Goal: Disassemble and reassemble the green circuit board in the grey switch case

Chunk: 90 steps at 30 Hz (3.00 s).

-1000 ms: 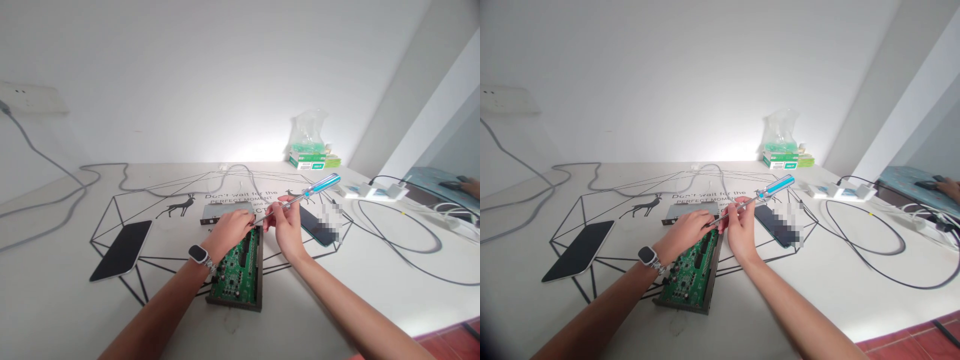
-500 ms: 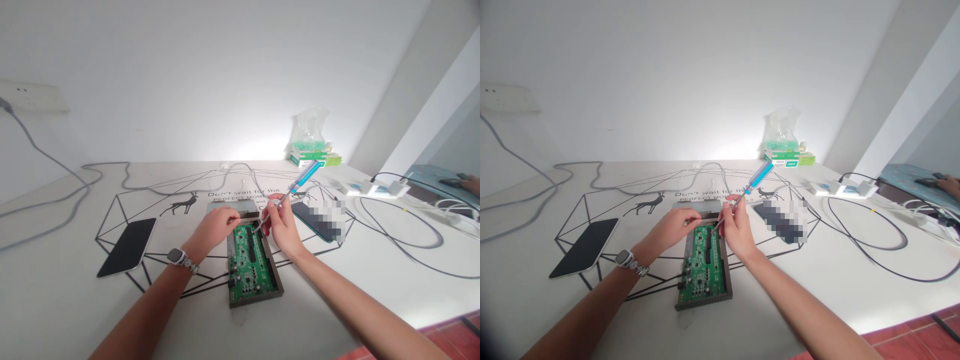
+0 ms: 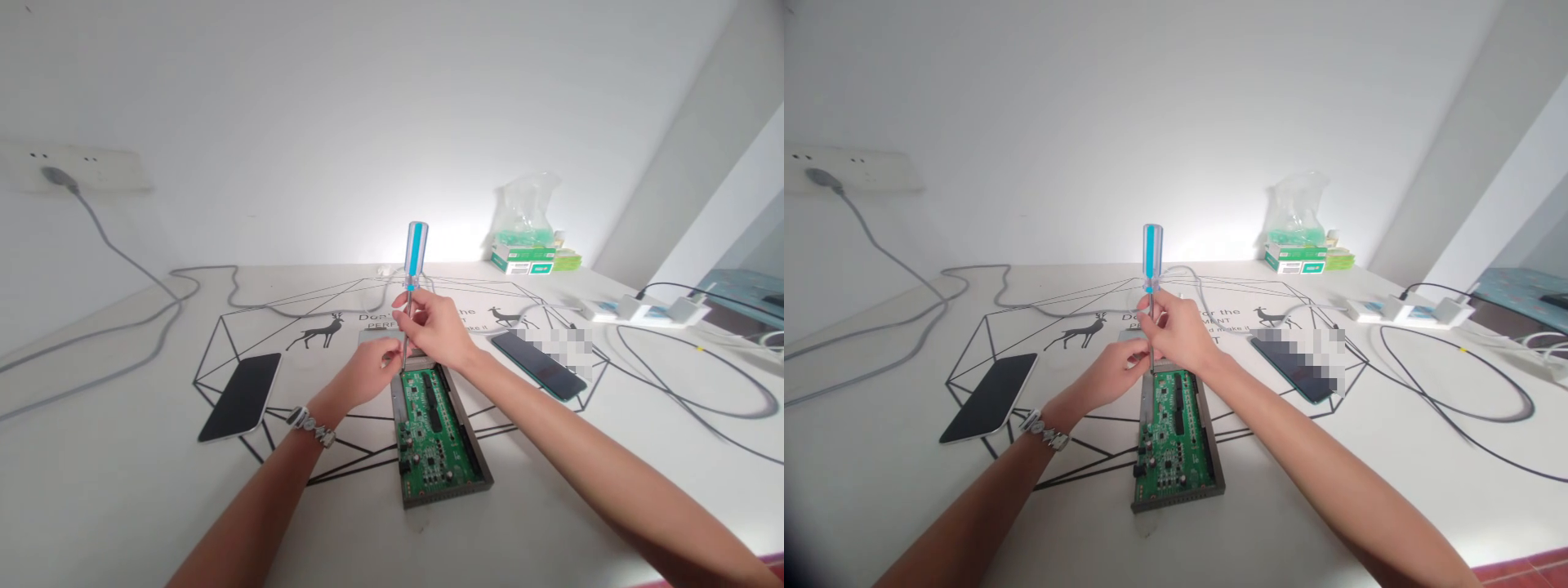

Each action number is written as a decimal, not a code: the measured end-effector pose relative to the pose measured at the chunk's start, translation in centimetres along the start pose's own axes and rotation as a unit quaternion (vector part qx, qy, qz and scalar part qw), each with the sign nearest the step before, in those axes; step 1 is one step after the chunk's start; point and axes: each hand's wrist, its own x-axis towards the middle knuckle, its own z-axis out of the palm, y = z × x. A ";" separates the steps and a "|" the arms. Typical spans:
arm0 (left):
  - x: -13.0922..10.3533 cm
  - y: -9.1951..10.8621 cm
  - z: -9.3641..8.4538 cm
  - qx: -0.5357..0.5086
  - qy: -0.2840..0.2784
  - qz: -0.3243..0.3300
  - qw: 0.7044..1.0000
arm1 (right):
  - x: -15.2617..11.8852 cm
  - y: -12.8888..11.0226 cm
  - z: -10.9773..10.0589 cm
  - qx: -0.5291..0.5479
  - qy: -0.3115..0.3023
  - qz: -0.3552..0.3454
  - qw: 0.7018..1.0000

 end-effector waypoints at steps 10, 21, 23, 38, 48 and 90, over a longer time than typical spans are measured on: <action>-0.8 -1.0 0.5 -0.103 0.014 0.005 0.995 | -0.4 1.8 -0.5 -0.075 -0.062 -0.003 0.995; -0.7 -1.1 0.7 -0.078 0.023 -0.008 0.997 | -0.6 2.0 -0.7 -0.055 -0.086 -0.004 0.995; -0.6 -1.1 0.7 -0.077 0.022 -0.013 0.997 | -0.6 1.9 -0.8 -0.057 -0.093 -0.003 0.994; -0.5 -1.4 0.9 -0.049 0.023 0.009 0.999 | -0.6 1.7 -0.8 -0.075 -0.085 0.023 0.993; -0.7 -0.8 0.8 -0.067 0.028 -0.004 0.997 | -0.5 -0.4 0.1 -0.066 0.089 0.032 0.993; -0.9 -1.2 1.4 -0.169 0.043 0.006 0.985 | 0.0 -0.8 -1.2 -0.004 0.004 0.054 0.999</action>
